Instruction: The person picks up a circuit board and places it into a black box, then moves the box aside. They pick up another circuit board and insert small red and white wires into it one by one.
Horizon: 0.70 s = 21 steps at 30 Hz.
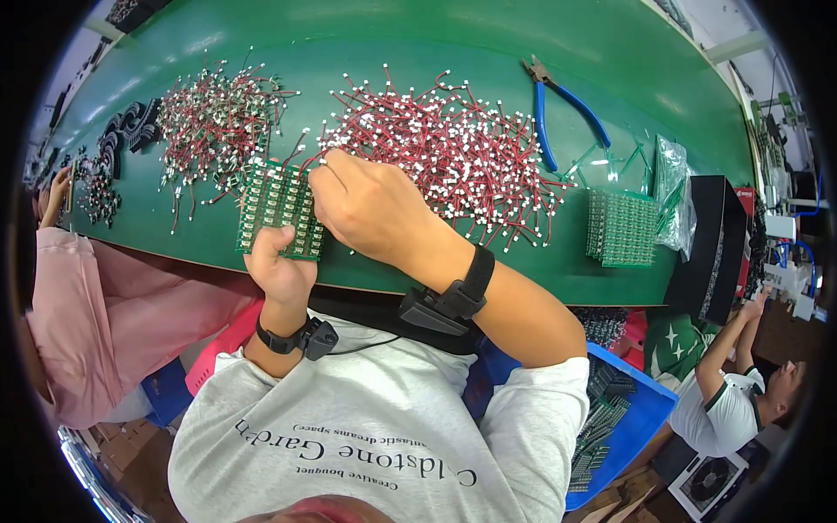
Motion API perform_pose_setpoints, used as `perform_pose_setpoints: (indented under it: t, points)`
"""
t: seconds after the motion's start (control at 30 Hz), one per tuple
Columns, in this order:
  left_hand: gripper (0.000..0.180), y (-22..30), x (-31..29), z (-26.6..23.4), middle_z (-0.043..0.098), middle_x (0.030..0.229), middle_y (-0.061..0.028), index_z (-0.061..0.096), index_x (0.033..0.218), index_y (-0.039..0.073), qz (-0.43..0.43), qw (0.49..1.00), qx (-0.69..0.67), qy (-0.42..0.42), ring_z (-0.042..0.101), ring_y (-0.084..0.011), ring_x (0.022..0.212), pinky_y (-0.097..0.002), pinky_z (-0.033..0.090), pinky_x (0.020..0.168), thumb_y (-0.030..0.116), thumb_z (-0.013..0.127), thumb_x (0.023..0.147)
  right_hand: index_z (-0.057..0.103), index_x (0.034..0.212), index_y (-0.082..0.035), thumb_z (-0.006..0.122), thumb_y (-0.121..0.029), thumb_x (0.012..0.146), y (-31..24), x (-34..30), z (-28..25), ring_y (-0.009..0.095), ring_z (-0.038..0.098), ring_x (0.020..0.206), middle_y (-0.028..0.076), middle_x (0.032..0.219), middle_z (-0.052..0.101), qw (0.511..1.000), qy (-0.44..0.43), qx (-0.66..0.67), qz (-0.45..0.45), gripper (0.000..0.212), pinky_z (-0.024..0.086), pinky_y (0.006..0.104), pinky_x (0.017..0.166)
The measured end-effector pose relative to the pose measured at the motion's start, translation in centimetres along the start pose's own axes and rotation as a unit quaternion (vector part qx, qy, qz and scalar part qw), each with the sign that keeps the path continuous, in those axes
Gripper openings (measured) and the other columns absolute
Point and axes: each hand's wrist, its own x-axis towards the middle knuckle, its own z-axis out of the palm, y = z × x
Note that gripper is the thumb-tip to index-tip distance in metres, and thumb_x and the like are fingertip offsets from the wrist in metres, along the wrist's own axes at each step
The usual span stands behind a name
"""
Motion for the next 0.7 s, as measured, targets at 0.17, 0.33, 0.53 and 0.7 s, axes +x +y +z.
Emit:
perform_pose_setpoints:
  t: [0.17,0.33,0.53,0.7]
  points:
    - [0.066,0.8,-0.2,2.4,0.061,0.111,-0.0139,0.044,0.134,-0.009,0.019,0.997,0.063,-0.039,0.062,-0.0198,0.095,-0.0293,0.049,0.089,-0.002,0.045,0.069,0.06,0.092,-0.003,0.069,-0.003,0.076,-0.1,0.2,-0.2,0.026,0.061,0.059,0.01,0.079,0.055,1.0,-0.026,-0.016,-0.002,0.019,0.051,0.036,0.051]
    - [0.069,0.4,0.1,2.2,0.061,0.116,-0.0161,0.043,0.135,-0.01,0.021,0.995,0.087,-0.051,0.061,-0.0217,0.103,-0.0309,0.048,0.094,-0.001,0.045,0.067,0.06,0.092,-0.002,0.07,-0.003,0.077,-0.1,-0.1,0.2,0.027,0.061,0.061,0.011,0.08,0.056,0.999,-0.006,-0.032,-0.016,0.018,0.051,0.0363,0.051]
    - [0.042,0.7,-0.2,2.8,0.061,0.101,-0.0107,0.052,0.115,-0.004,0.02,0.999,0.029,-0.027,0.061,-0.0229,0.09,-0.0347,0.049,0.087,-0.004,0.046,0.074,0.061,0.091,-0.002,0.069,-0.002,0.078,-0.2,-0.1,0.1,0.027,0.062,0.065,0.01,0.079,0.055,0.999,-0.027,-0.022,0.032,0.015,0.05,0.0367,0.054]
    - [0.037,0.8,-0.2,3.4,0.061,0.097,-0.01,0.054,0.111,-0.003,0.031,0.999,0.022,-0.021,0.061,-0.0223,0.088,-0.0345,0.049,0.086,-0.004,0.047,0.075,0.062,0.089,-0.003,0.07,-0.003,0.079,0.0,0.3,-0.2,0.026,0.061,0.064,0.009,0.079,0.054,0.999,0.014,-0.034,0.012,0.014,0.05,0.0361,0.055]
